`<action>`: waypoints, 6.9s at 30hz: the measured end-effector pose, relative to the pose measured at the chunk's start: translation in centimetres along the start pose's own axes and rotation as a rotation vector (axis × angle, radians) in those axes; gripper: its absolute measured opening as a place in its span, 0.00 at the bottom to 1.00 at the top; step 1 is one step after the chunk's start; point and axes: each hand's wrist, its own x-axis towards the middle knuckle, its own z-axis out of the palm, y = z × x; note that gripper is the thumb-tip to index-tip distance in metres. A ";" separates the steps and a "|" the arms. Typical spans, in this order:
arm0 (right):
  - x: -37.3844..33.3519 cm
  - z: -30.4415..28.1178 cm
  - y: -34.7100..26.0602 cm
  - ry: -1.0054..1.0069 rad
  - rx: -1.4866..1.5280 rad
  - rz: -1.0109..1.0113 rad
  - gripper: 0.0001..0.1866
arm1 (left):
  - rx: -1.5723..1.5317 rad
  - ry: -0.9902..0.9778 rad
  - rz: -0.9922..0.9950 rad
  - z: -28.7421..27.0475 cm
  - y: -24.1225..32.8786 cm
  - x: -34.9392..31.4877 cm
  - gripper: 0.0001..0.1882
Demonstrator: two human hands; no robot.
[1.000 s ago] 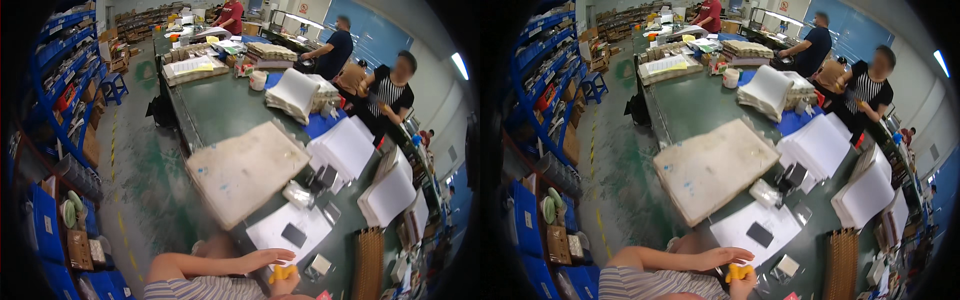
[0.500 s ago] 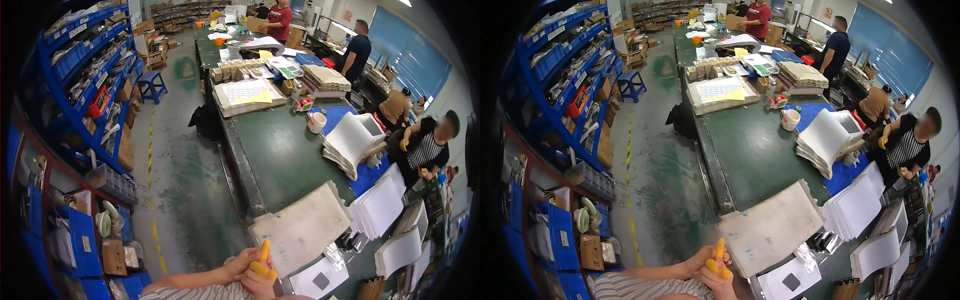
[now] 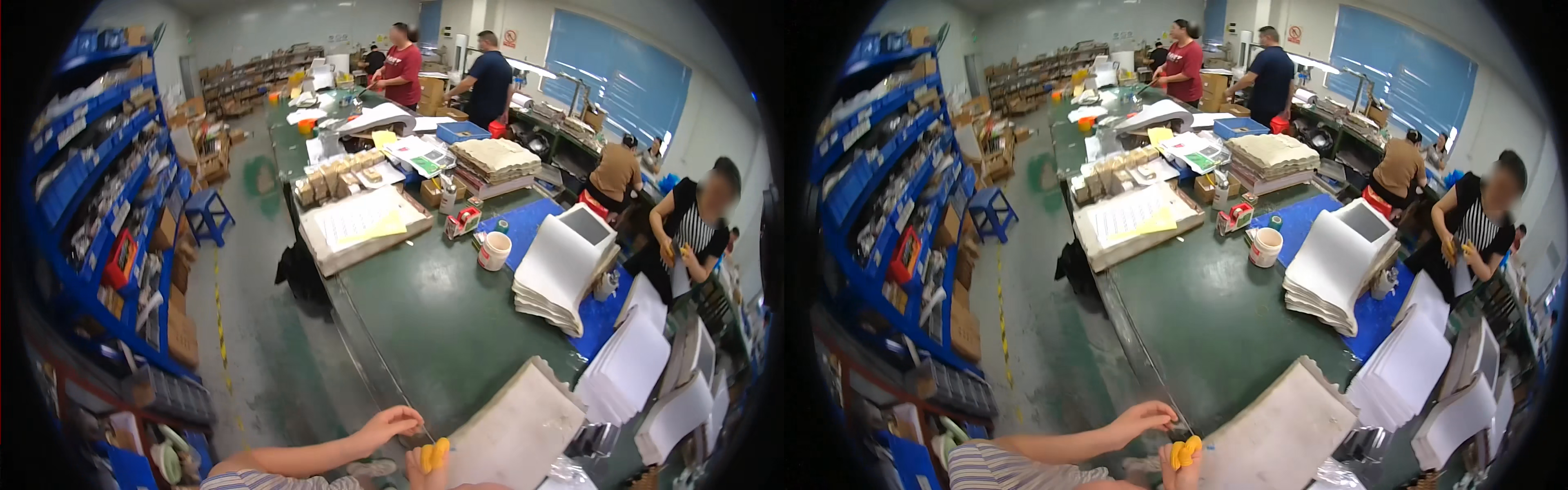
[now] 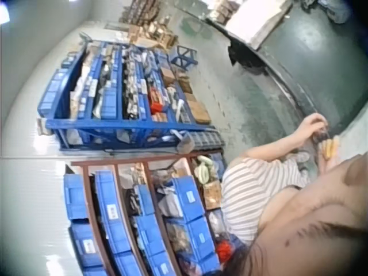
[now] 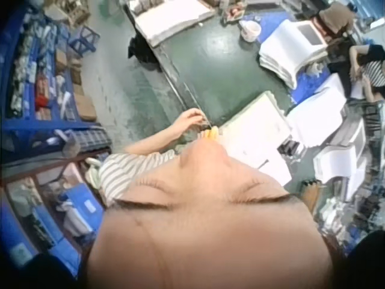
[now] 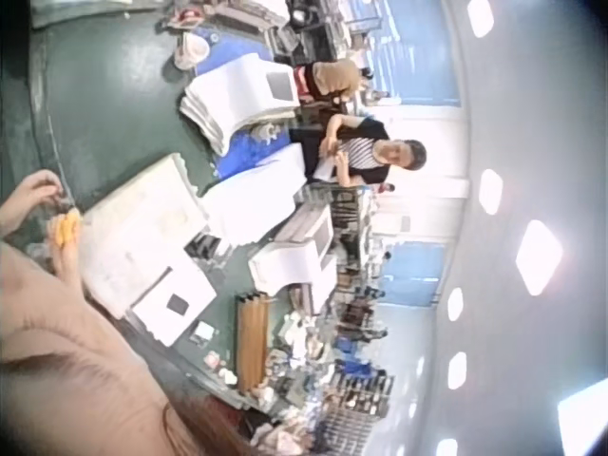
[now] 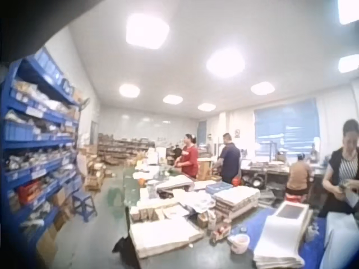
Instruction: The person puts on yellow finger cots and picks up a small rectangular object. They use a thin stick to apply a substance to the edges of the object, then place it into a clear plastic sleeve. The person repeats this process with another object, handling them one at a time.
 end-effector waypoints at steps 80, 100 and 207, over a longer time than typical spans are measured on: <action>-35.7 -2.5 -7.2 1.303 -0.910 -0.919 0.10 | 0.798 -0.808 0.661 39.9 -21.1 9.7 0.32; -50.4 11.8 -14.2 0.714 -1.214 0.179 0.24 | 0.999 -0.572 0.906 40.8 -23.0 10.4 0.37; -58.4 -28.7 -36.8 1.187 -1.339 -1.764 0.29 | 0.367 -0.908 0.299 54.9 -54.3 -17.7 0.06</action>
